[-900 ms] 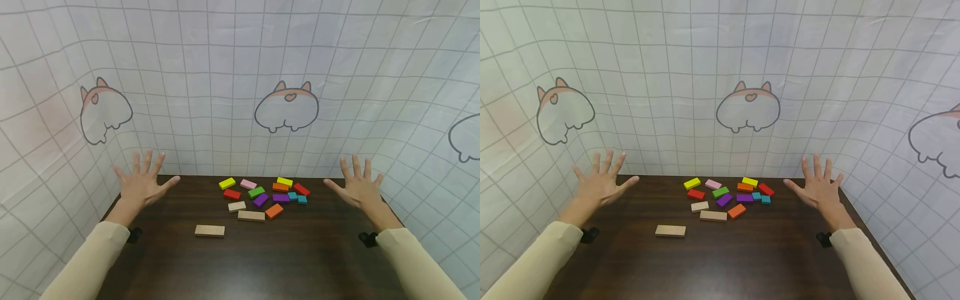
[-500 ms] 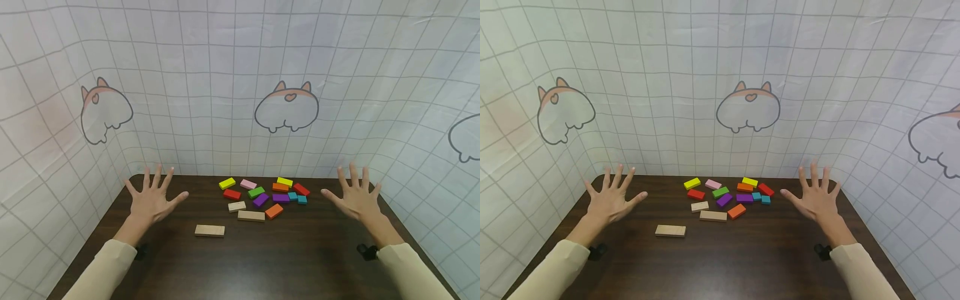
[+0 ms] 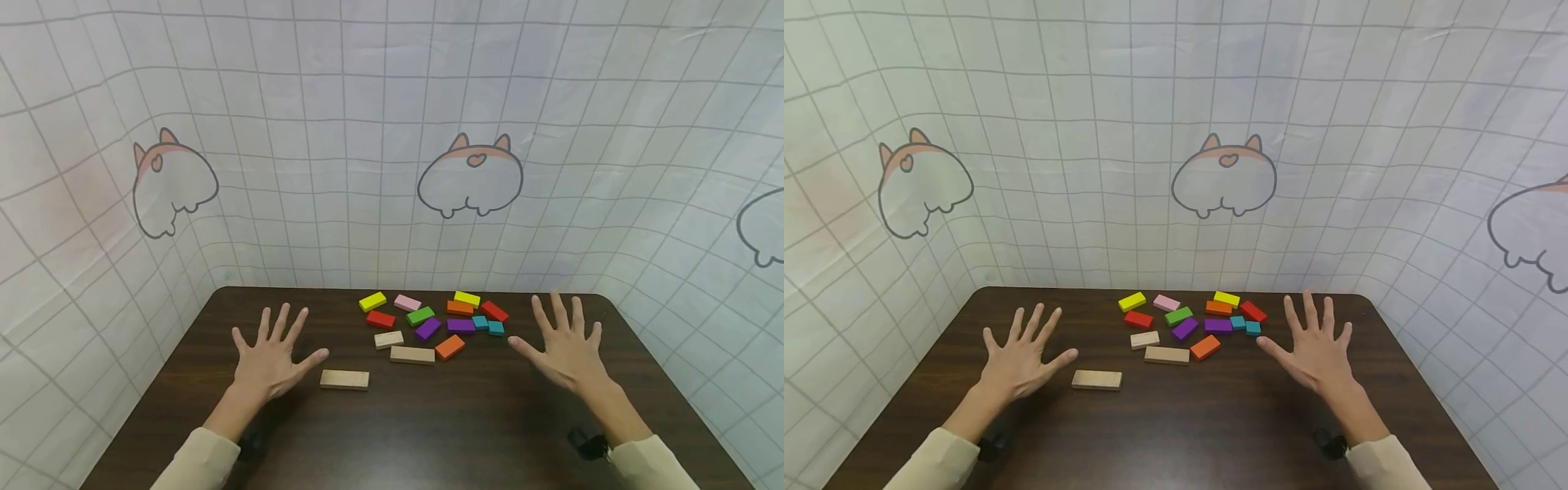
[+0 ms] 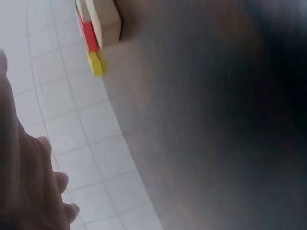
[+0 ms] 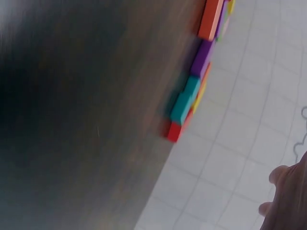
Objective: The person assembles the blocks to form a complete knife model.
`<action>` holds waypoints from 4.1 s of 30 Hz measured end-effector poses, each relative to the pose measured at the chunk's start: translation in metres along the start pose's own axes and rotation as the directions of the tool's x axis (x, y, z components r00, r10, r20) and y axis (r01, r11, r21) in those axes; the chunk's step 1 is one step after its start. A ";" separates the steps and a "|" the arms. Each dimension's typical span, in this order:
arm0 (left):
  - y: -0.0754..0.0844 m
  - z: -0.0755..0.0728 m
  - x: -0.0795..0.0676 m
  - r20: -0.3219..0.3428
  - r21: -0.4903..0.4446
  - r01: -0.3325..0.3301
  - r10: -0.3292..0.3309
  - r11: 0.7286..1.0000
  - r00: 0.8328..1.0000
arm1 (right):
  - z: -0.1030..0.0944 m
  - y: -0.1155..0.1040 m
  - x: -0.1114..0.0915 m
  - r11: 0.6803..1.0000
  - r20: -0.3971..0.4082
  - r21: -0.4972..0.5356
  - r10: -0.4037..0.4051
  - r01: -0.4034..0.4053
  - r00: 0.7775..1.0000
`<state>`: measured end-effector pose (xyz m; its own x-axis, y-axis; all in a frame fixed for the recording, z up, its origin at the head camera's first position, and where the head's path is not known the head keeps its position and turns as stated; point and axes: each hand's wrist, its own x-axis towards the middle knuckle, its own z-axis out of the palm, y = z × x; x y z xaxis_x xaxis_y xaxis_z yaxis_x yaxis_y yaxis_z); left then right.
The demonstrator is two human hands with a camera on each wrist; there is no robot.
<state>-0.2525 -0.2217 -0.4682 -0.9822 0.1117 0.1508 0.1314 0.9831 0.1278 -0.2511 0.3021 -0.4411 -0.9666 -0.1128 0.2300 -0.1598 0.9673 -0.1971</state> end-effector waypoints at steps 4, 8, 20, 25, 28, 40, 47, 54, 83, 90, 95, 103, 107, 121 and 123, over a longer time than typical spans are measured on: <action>0.010 0.010 -0.007 0.031 -0.003 -0.015 0.015 1.000 0.999 | 0.009 -0.012 -0.009 1.000 0.018 0.029 -0.005 0.004 1.000; 0.021 0.014 -0.013 0.049 -0.027 -0.040 0.041 0.999 0.998 | 0.019 -0.024 -0.014 0.998 0.030 0.060 -0.018 0.016 0.999; 0.035 0.023 -0.013 0.085 -0.086 -0.104 0.111 0.991 0.990 | 0.040 -0.052 -0.012 0.980 0.015 0.184 -0.086 0.081 0.996; 0.037 0.024 -0.010 0.075 -0.168 -0.170 0.184 0.971 0.980 | 0.049 -0.060 -0.006 0.959 0.011 0.260 -0.121 0.114 0.993; 0.037 0.024 -0.007 0.081 -0.207 -0.202 0.222 0.957 0.972 | 0.054 -0.065 -0.001 0.942 0.012 0.308 -0.142 0.131 0.990; 0.031 0.019 0.004 0.100 -0.354 -0.230 0.281 0.906 0.954 | 0.071 -0.088 0.017 0.879 0.068 0.452 -0.205 0.153 0.976; 0.024 0.017 0.010 0.135 -0.422 -0.192 0.272 0.886 0.953 | 0.075 -0.097 0.026 0.862 0.130 0.492 -0.210 0.121 0.969; 0.017 0.019 0.013 0.172 -0.456 -0.176 0.280 0.872 0.944 | 0.079 -0.103 0.036 0.881 0.181 0.455 -0.237 0.132 0.954; 0.013 0.025 0.018 0.204 -0.497 -0.130 0.261 0.858 0.944 | 0.084 -0.120 0.051 0.915 0.256 0.349 -0.302 0.204 0.918; 0.018 0.026 0.021 0.208 -0.482 -0.115 0.241 0.868 0.948 | 0.079 -0.118 0.043 0.892 0.251 0.382 -0.353 0.243 0.901; 0.021 0.028 0.023 0.210 -0.483 -0.114 0.241 0.868 0.948 | 0.079 -0.112 0.035 0.886 0.249 0.383 -0.371 0.261 0.895; 0.022 0.027 0.025 0.204 -0.491 -0.127 0.255 0.862 0.945 | 0.077 -0.108 0.027 0.888 0.255 0.389 -0.359 0.245 0.898; 0.024 0.027 0.027 0.199 -0.487 -0.132 0.256 0.863 0.946 | 0.076 -0.109 0.025 0.894 0.255 0.372 -0.356 0.249 0.899; 0.030 0.031 0.026 0.196 -0.485 -0.134 0.257 0.864 0.946 | 0.076 -0.116 0.020 0.905 0.243 0.352 -0.335 0.239 0.910; 0.031 0.031 0.026 0.192 -0.480 -0.140 0.259 0.866 0.947 | 0.076 -0.117 0.020 0.905 0.245 0.355 -0.332 0.235 0.911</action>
<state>-0.2780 -0.1840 -0.4909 -0.9215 0.3883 -0.0122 0.3154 0.7661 0.5600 -0.2674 0.1692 -0.4863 -0.8764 -0.4797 0.0417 -0.4425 0.7682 -0.4626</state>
